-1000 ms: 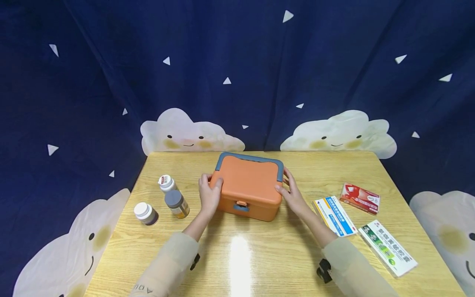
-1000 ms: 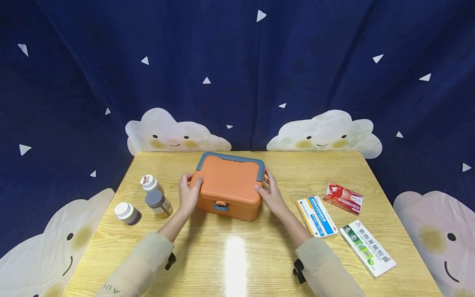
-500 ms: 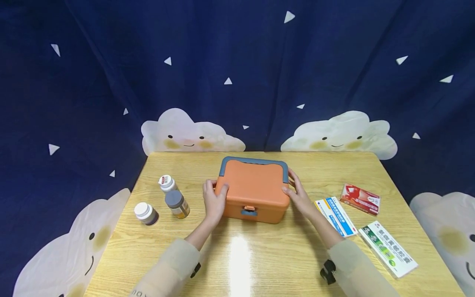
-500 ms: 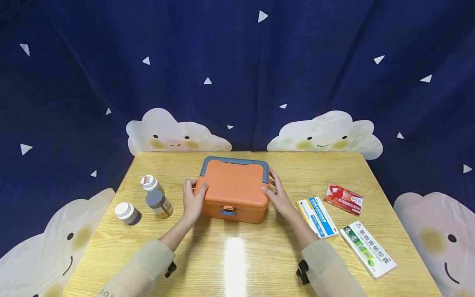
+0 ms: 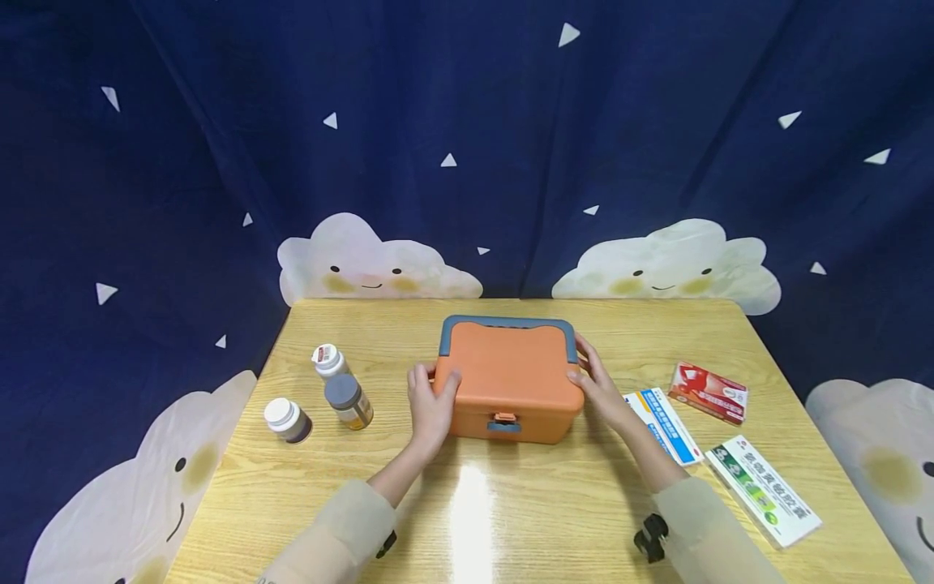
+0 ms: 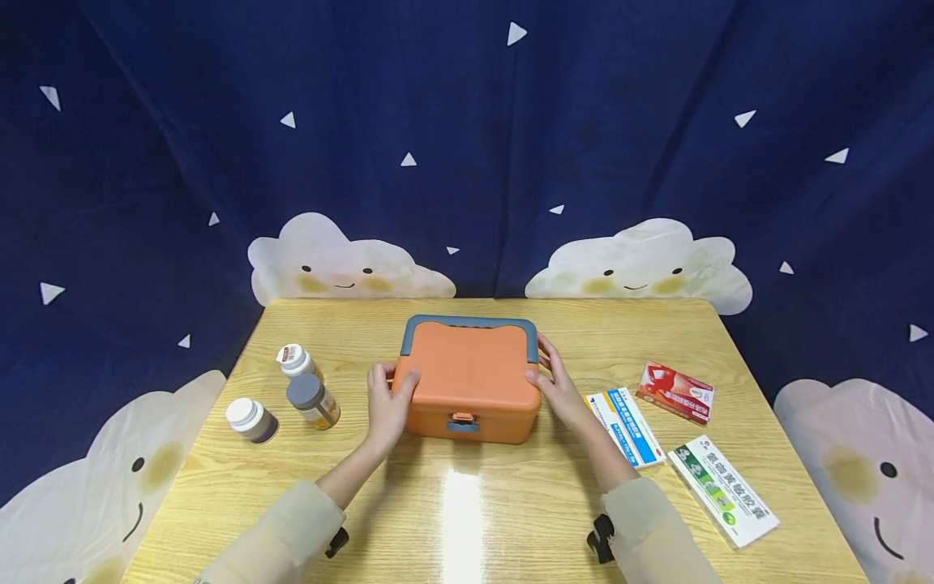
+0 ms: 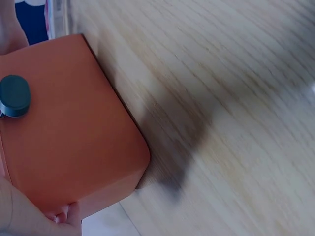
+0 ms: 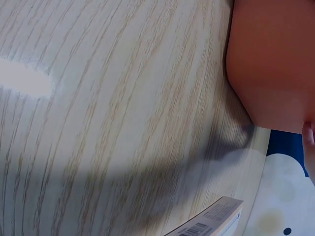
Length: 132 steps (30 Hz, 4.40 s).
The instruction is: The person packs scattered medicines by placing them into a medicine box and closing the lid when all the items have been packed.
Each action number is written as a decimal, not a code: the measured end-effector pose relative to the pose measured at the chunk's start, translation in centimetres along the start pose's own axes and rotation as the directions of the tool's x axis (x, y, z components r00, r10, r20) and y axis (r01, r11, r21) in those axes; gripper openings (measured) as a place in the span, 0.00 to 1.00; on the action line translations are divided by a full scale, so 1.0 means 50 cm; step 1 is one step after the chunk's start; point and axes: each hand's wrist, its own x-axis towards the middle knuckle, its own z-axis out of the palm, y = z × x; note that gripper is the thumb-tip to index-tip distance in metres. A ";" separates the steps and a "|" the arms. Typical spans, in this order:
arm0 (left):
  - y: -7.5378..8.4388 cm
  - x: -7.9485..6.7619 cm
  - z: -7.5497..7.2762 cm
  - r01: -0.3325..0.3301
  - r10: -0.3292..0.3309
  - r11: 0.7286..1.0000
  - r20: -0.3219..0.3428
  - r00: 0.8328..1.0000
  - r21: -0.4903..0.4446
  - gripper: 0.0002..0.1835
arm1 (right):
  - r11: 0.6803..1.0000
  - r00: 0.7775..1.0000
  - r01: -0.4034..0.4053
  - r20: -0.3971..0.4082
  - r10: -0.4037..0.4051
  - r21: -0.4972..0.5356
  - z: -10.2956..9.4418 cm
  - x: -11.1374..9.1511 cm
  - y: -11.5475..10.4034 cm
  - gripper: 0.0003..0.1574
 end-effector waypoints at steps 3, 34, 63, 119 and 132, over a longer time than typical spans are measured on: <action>-0.001 -0.008 0.003 -0.001 0.001 1.000 0.015 1.000 0.009 0.18 | 1.000 1.000 -0.006 0.007 0.006 -0.015 -0.007 -0.001 0.010 0.40; 0.013 -0.044 0.014 0.024 -0.023 1.000 0.059 0.998 -0.020 0.17 | 0.999 0.999 -0.052 -0.008 0.052 -0.015 -0.029 -0.019 0.038 0.41; 0.015 -0.059 0.016 0.015 -0.013 1.000 0.080 0.997 -0.018 0.20 | 0.998 0.998 -0.056 -0.019 0.056 -0.005 -0.028 -0.035 0.039 0.41; -0.078 0.019 -0.050 -0.398 0.278 0.916 0.628 0.727 0.054 0.61 | 0.956 0.986 0.160 0.091 -0.142 -0.244 -0.038 -0.093 0.057 0.65; -0.089 0.014 -0.039 -0.420 0.302 0.905 0.599 0.741 0.063 0.58 | 0.945 0.994 0.102 0.057 -0.088 -0.312 -0.013 -0.102 -0.007 0.67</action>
